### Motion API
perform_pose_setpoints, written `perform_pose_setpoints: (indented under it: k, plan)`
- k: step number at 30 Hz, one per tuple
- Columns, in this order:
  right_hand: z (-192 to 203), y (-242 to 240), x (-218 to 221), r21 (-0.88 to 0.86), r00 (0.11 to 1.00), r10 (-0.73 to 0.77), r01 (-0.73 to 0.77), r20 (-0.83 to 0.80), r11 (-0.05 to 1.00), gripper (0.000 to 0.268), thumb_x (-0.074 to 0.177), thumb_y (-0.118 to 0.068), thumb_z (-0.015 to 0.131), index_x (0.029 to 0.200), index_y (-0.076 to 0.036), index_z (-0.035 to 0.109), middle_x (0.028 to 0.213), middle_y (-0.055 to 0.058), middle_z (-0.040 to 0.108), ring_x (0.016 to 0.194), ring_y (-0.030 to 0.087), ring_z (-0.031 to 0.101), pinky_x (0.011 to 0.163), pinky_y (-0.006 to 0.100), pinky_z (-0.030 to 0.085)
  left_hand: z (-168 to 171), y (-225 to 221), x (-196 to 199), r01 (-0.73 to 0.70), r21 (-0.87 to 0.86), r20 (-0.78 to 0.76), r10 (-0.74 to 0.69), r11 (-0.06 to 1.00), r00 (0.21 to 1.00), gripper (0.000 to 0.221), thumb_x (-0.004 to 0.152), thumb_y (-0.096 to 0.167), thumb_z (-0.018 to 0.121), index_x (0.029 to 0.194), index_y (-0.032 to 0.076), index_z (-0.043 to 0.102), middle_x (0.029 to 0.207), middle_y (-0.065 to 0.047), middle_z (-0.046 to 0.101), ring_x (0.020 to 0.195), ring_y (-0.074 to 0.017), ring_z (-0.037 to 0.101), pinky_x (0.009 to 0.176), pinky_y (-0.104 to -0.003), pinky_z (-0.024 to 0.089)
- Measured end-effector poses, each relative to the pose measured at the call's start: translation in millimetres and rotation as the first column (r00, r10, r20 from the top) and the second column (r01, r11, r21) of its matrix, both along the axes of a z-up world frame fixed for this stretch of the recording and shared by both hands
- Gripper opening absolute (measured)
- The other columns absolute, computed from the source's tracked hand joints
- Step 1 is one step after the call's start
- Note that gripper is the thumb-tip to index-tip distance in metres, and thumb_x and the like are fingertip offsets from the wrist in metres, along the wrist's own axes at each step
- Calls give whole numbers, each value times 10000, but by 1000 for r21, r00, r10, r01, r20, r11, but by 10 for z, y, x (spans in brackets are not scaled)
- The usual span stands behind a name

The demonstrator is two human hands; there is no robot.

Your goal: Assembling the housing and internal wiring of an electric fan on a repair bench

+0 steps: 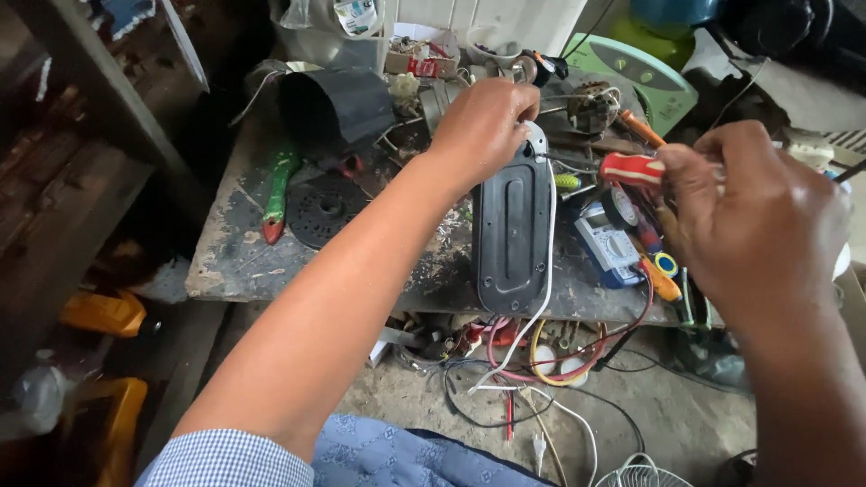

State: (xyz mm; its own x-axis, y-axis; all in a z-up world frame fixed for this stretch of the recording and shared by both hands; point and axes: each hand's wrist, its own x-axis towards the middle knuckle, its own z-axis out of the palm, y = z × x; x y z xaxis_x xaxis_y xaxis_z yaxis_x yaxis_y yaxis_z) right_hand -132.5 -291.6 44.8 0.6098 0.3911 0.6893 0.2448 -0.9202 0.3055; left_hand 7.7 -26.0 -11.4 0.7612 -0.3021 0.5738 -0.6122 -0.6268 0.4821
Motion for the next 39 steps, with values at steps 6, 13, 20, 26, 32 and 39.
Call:
perform_pose_setpoints:
  k: [6,13,20,26,32,39]
  plan:
    - [290,416,-277,116,949,78,-44,-306,992,307,1029,-140,705,1274,-43,546,1207,222,511,982,349,539,867,587,496,42,25,-83,23,-20,48,-22,1000,999,121,887,38,736,818,114,672,900,-108,725,761,-253,661,639,-419,530]
    - [401,441,-290,224,946,113,-44,-305,974,329,1191,-343,563,1257,-23,593,846,83,661,783,288,661,796,557,440,38,77,-103,-11,26,26,10,1000,1000,70,901,33,757,923,94,730,902,-105,739,730,-216,675,814,-418,595]
    - [211,219,-119,33,998,-5,7,-58,999,398,1230,-484,655,1173,-99,743,606,38,559,563,267,598,480,438,344,44,145,-83,59,-18,95,-57,998,994,222,935,35,780,779,119,646,666,-38,626,598,-190,577,556,-396,467]
    - [303,362,-167,129,947,240,-217,-212,968,267,1093,-195,642,1286,-11,645,1147,203,599,971,310,589,765,505,458,27,179,-36,73,-12,78,-71,997,994,216,931,41,778,791,137,644,665,-22,605,605,-196,567,559,-413,474]
    - [447,420,-215,180,945,143,-92,-293,979,283,1097,-310,583,1220,-57,612,956,155,477,862,357,528,736,550,365,112,171,-98,54,6,25,-54,999,998,210,918,17,758,784,141,655,654,-11,623,592,-167,575,554,-373,494]
    - [285,311,-118,76,990,-53,63,-130,995,539,1238,-571,504,1001,-155,752,476,-33,435,402,185,438,489,405,319,53,194,-47,46,48,66,-49,998,997,99,967,79,773,900,134,727,767,-39,695,665,-205,623,567,-425,483]
